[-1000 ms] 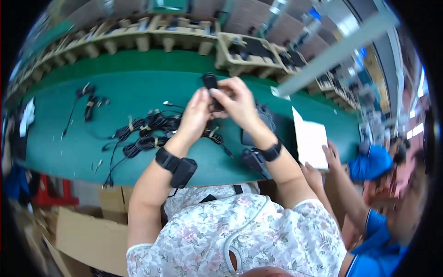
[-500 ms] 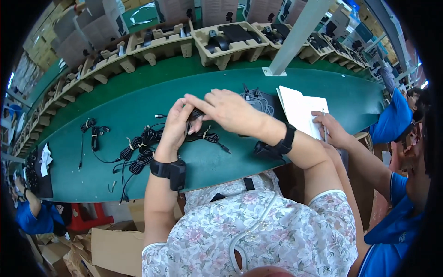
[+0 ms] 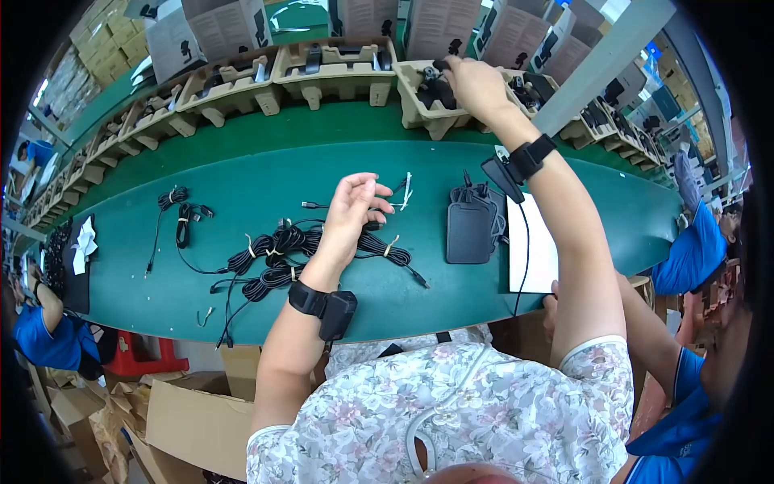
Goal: The person picks up a base from a box, connects a cable to it, and places the assembly into a cardboard tray. They repeat this process several times and occasionally write in a notebook.
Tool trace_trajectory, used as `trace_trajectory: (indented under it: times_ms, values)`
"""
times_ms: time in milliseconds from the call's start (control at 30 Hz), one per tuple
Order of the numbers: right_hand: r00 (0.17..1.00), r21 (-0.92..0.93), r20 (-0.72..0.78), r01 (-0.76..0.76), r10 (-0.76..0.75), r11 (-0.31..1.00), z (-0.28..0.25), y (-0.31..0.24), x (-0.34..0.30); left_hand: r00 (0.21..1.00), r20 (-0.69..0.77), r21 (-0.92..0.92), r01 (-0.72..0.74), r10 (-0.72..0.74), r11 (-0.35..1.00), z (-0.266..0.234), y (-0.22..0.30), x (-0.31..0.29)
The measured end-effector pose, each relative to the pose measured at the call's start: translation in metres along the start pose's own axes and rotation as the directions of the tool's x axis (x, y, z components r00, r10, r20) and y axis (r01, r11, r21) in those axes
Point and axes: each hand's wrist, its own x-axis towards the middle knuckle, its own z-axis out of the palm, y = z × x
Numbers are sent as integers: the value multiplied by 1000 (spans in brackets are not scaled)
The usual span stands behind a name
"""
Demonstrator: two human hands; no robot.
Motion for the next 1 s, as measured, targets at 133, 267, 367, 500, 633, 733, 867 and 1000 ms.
trace_trajectory:
  times_ms: [133,267,367,500,633,733,867,1000]
  values:
    - [966,-226,217,189,-140,955,14,-11,11,1000,1,30,7,-8,1000,-2,0,-3]
    - [930,-243,366,144,-47,959,33,-41,24,999,24,29,22,-23,999,-4,-2,-5]
    - [964,-66,64,-255,259,965,72,-46,24,1000,12,64,13,-13,998,-2,-4,-3]
    - [984,-37,5,-180,180,983,73,-46,11,1000,-3,110,-23,23,994,-2,-8,-5]
    - [996,34,32,-78,77,996,58,-27,8,999,3,173,-54,54,983,3,-8,-8]
    - [939,295,296,-263,174,918,68,-2,10,992,-83,188,-81,98,979,10,2,-8]
    - [997,54,-54,-51,54,997,57,-23,-20,970,-167,290,-125,178,949,13,8,-7]
    - [990,58,-103,97,-91,994,-55,0,-73,970,-17,469,-208,244,858,34,-2,-16]
